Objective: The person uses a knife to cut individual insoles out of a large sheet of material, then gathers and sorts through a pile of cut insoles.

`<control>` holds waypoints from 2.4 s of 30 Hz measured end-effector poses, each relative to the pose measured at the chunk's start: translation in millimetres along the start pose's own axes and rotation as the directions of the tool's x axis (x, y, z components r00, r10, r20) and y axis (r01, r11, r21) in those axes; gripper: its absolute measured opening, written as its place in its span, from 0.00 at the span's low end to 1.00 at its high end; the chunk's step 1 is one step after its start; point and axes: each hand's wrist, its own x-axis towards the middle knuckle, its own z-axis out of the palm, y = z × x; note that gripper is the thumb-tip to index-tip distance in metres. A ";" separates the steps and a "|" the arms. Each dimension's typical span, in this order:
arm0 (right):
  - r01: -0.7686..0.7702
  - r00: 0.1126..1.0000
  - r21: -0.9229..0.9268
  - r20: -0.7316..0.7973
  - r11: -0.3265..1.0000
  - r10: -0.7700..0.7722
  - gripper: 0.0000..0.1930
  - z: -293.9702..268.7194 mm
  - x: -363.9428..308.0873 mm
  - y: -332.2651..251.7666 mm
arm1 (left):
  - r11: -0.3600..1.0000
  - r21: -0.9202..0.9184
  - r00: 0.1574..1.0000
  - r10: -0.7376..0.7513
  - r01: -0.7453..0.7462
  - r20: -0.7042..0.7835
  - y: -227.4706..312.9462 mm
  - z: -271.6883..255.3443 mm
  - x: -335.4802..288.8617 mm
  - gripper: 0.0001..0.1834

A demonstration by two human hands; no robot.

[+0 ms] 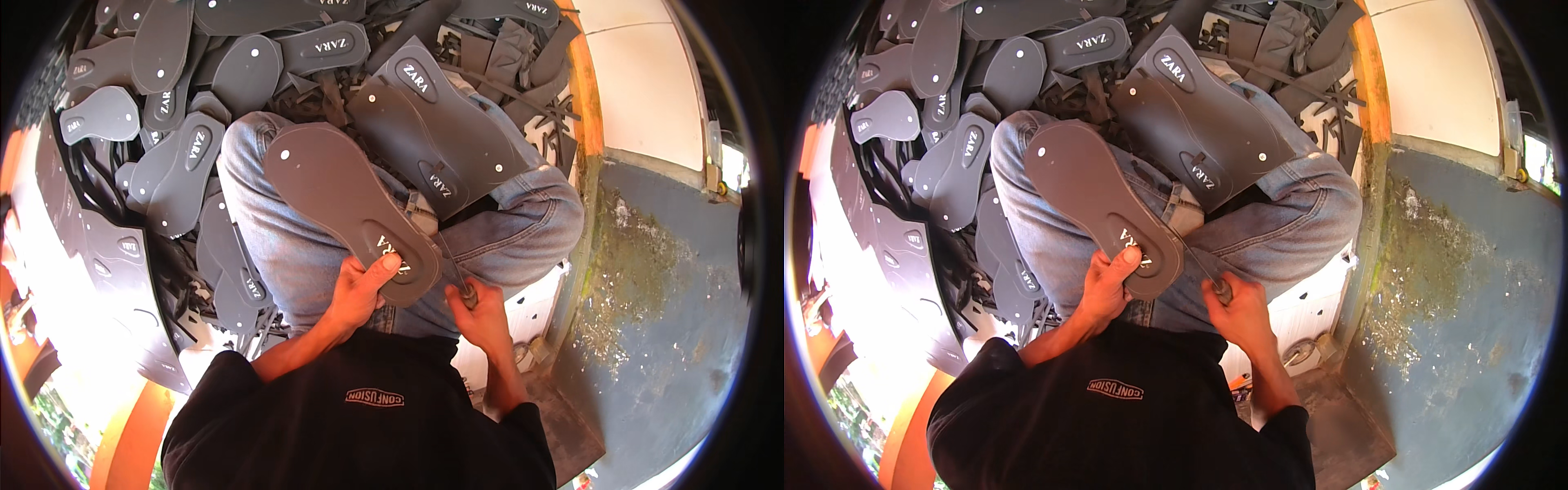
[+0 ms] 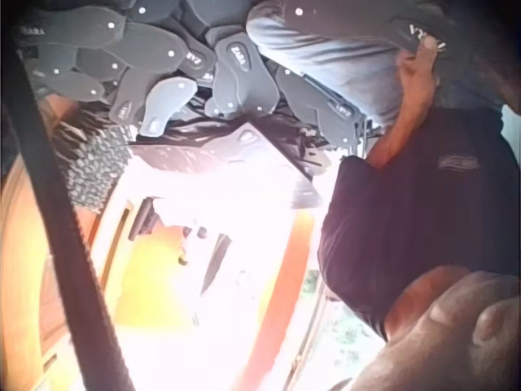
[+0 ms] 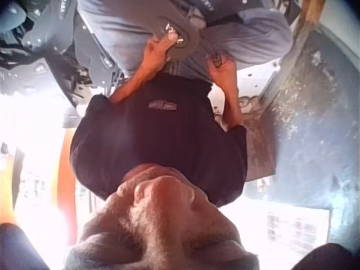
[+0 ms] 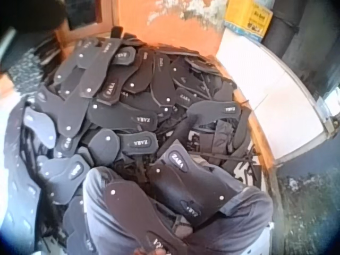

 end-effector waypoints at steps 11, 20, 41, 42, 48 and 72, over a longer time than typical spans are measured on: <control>0.010 1.000 -0.071 0.023 0.997 -0.008 0.12 0.0 -16.7 7.1 | 1.000 -0.004 0.999 -0.027 0.027 0.024 -3.5 -5.8 3.3 0.16; 0.184 0.980 0.030 0.075 0.982 -0.186 0.09 16.0 48.1 -38.2 | 0.999 0.036 1.000 0.019 -0.019 -0.004 -3.3 -8.8 2.0 0.13; 0.072 0.967 0.437 -0.252 0.896 0.045 0.14 25.1 53.3 9.3 | 0.895 0.221 0.903 0.417 -0.387 -0.108 171.8 -11.1 159.9 0.14; 0.067 0.967 0.481 -0.246 0.874 0.061 0.14 24.3 54.1 9.5 | 0.953 0.169 0.946 0.278 -0.250 -0.168 126.0 -11.0 153.3 0.14; 0.043 0.966 0.560 -0.235 0.827 0.109 0.15 18.6 56.7 10.3 | 0.969 -0.157 0.939 -0.226 0.190 -0.260 -22.3 24.1 122.3 0.19; -0.033 0.952 0.892 -0.110 0.451 0.286 0.08 -9.3 46.2 12.2 | 0.927 -0.302 0.957 -0.266 0.222 -0.114 -55.6 69.3 140.8 0.31</control>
